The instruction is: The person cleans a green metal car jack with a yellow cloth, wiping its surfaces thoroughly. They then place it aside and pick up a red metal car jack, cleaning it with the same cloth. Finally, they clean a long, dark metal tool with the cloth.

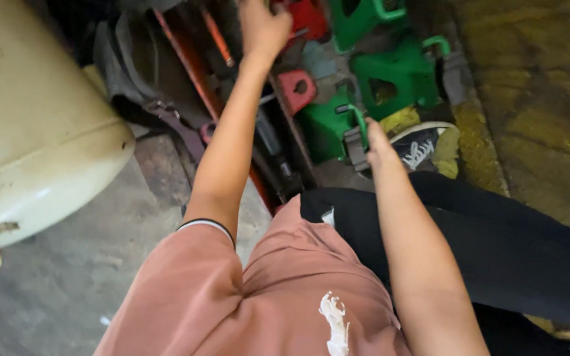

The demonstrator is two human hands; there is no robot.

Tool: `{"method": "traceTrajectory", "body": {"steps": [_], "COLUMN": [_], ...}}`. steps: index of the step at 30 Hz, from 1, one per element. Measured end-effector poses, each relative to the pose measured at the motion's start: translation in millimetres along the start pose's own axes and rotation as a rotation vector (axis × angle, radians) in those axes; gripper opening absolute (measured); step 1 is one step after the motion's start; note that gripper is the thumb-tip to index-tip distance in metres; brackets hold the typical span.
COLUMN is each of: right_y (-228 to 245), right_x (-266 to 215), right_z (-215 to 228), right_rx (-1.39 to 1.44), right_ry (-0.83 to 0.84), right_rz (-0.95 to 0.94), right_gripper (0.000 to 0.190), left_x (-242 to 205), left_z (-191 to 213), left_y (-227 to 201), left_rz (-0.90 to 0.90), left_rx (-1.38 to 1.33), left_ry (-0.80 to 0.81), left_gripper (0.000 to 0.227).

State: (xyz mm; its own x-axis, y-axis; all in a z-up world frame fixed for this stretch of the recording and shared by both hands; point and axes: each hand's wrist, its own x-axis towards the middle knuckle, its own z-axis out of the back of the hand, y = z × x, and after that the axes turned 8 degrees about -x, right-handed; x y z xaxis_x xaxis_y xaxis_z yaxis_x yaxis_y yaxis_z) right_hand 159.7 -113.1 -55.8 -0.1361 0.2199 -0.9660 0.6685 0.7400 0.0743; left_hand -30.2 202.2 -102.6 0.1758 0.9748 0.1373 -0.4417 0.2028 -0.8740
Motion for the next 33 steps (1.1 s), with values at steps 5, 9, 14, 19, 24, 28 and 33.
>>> {"method": "traceTrajectory", "body": {"steps": [5, 9, 14, 19, 24, 28, 33], "right_y": [1, 7, -6, -19, -18, -18, -25], "right_x": [-1, 7, 22, 42, 71, 70, 86], "right_z": [-16, -11, -5, -2, -10, -8, 0], "right_rx": [-0.008, -0.001, 0.024, 0.040, 0.053, 0.084, 0.156], "right_ry": [-0.025, -0.056, -0.083, -0.104, -0.100, -0.104, -0.043], "right_rz": [0.025, 0.059, 0.069, 0.074, 0.081, 0.082, 0.098], "right_gripper": [0.034, 0.035, 0.037, 0.039, 0.040, 0.040, 0.041], "left_x": [-6, 3, 19, 15, 14, 8, 8], "left_z": [-36, -21, 3, 18, 10, -18, -22], "left_y": [68, 38, 12, -32, -34, 13, 13], "left_rz": [0.091, 0.611, 0.989, 1.006, 1.092, 1.167, 1.207], "left_rx": [0.071, -0.260, -0.885, -1.078, -1.061, -1.174, -1.112], "left_ry": [-0.022, 0.099, 0.193, 0.162, 0.051, -0.076, -0.126], "left_gripper": [0.029, 0.028, 0.035, 0.064, 0.072, 0.068, 0.060]}}
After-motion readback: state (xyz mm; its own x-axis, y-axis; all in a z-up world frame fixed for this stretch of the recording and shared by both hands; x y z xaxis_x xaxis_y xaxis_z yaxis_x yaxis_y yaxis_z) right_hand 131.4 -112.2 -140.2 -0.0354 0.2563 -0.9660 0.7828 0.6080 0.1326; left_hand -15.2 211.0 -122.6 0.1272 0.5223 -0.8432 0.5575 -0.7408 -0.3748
